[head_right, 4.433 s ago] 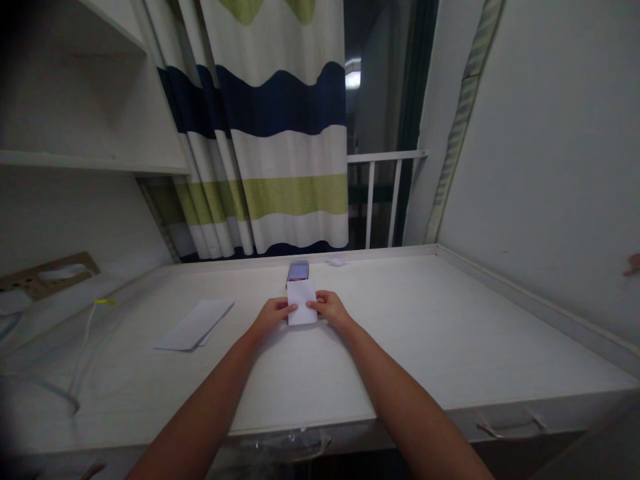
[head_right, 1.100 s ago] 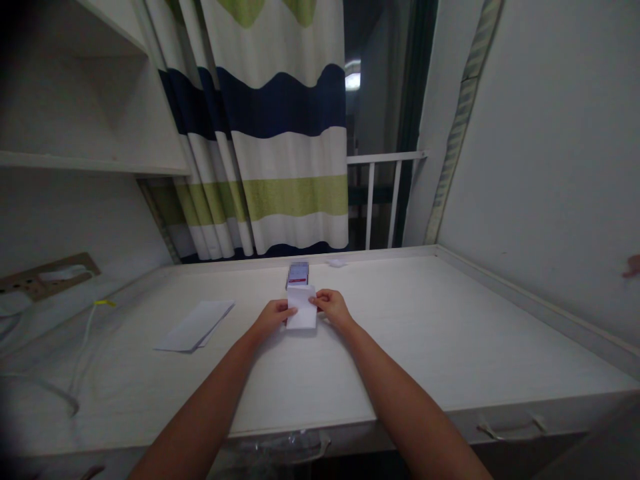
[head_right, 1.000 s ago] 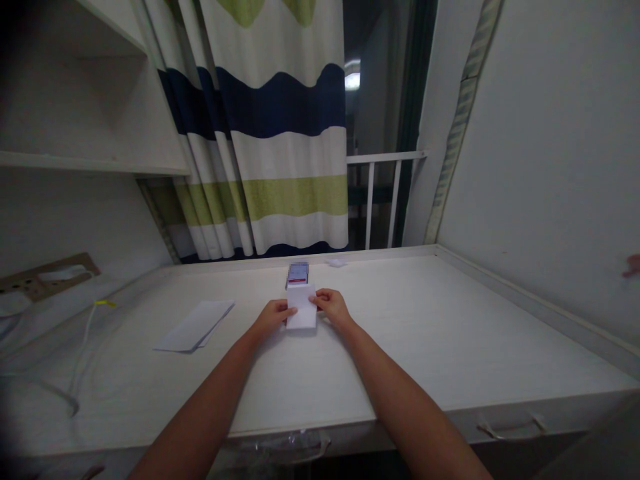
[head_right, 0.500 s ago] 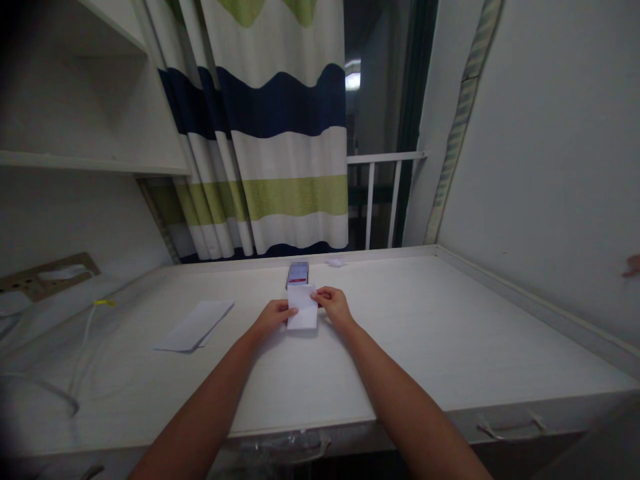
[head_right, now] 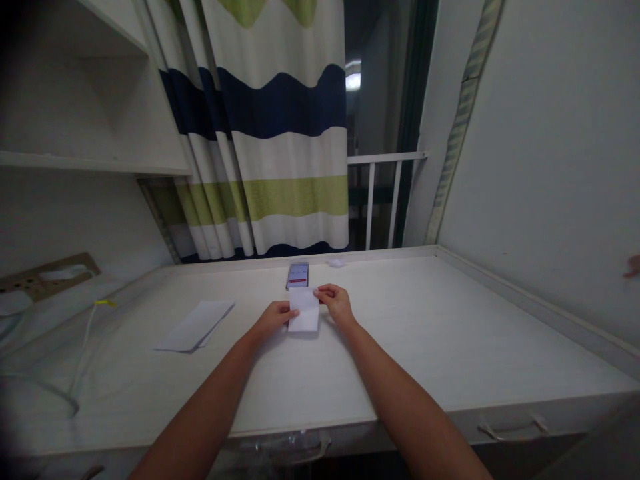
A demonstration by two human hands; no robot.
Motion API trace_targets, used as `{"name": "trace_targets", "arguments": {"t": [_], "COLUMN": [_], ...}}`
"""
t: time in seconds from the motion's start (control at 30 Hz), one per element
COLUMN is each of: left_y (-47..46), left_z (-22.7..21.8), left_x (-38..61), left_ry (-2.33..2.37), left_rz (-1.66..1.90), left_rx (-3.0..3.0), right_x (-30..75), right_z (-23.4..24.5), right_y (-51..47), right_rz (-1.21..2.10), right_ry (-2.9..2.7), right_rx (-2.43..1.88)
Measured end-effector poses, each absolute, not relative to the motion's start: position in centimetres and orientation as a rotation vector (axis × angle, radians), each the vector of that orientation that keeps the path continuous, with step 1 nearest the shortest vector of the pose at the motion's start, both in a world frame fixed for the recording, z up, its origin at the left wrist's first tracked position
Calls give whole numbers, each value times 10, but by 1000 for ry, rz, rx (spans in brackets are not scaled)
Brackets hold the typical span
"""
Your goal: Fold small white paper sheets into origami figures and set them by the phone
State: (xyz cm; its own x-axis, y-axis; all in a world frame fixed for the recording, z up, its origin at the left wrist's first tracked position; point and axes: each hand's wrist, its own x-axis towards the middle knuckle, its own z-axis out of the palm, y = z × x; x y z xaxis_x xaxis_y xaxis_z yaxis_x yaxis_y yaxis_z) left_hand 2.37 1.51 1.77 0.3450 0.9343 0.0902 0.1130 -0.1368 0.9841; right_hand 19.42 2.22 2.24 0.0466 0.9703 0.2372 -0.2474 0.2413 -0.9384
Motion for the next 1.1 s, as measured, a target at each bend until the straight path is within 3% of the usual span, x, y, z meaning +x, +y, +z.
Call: {"name": "trace_targets", "arguments": {"t": [1.1], "left_y": [16], "left_z": [18], "left_x": [24], "left_ry": [988], "left_rz": [952], "left_rx": [1570], "right_x": [196], "right_z": [19], "right_y": [25], "right_rz": [1055], "right_ry": [-1164], "right_rx": [-824]}}
